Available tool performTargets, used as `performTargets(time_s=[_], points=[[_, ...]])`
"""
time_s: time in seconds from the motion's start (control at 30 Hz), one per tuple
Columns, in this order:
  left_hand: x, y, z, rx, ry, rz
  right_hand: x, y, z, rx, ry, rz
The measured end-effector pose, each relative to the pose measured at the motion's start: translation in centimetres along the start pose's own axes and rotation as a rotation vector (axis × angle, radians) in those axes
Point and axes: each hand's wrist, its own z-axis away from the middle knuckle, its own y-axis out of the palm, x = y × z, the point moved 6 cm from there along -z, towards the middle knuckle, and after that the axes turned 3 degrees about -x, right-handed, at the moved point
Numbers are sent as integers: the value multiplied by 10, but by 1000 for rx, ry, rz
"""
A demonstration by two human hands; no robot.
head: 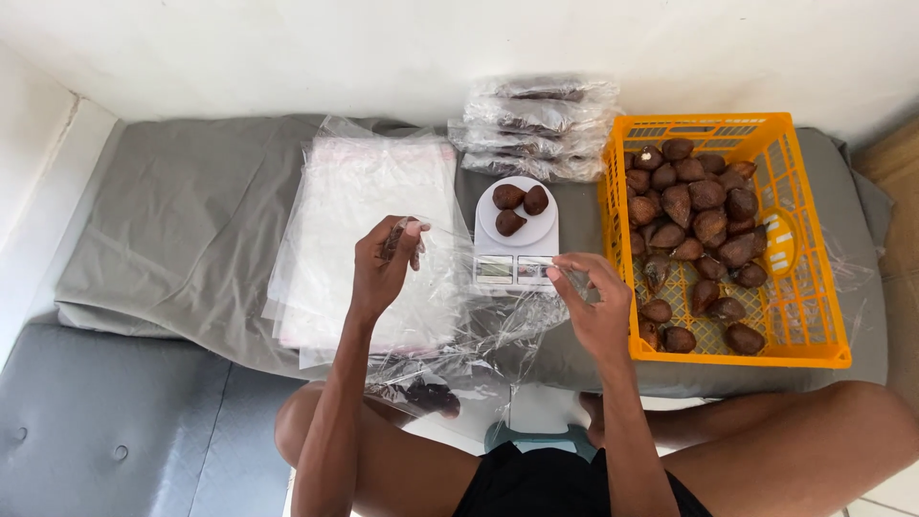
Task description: Weighing salak fruits on a digital scale and placing them into plastic bags for packaging.
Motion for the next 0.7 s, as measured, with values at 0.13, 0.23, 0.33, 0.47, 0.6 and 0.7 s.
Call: performTargets(time_s=[0.13,0.23,0.33,0.47,0.6,0.7], points=[[5,2,2,7,-5,2,16,-2,-5,40,-46,0],[7,1,1,-5,15,-16,16,-2,-4,56,-78,24],[9,0,2,-11,38,-31,17,-4,-4,78,-75,41],[8,-2,3,-21,19,-59,10,-6,-1,135,6,37],[3,-2,0,-42,12,-89,13,-6,-2,161,25,43],[0,-2,-2,-48,15,-104,14,-7,1,155,-15,64]])
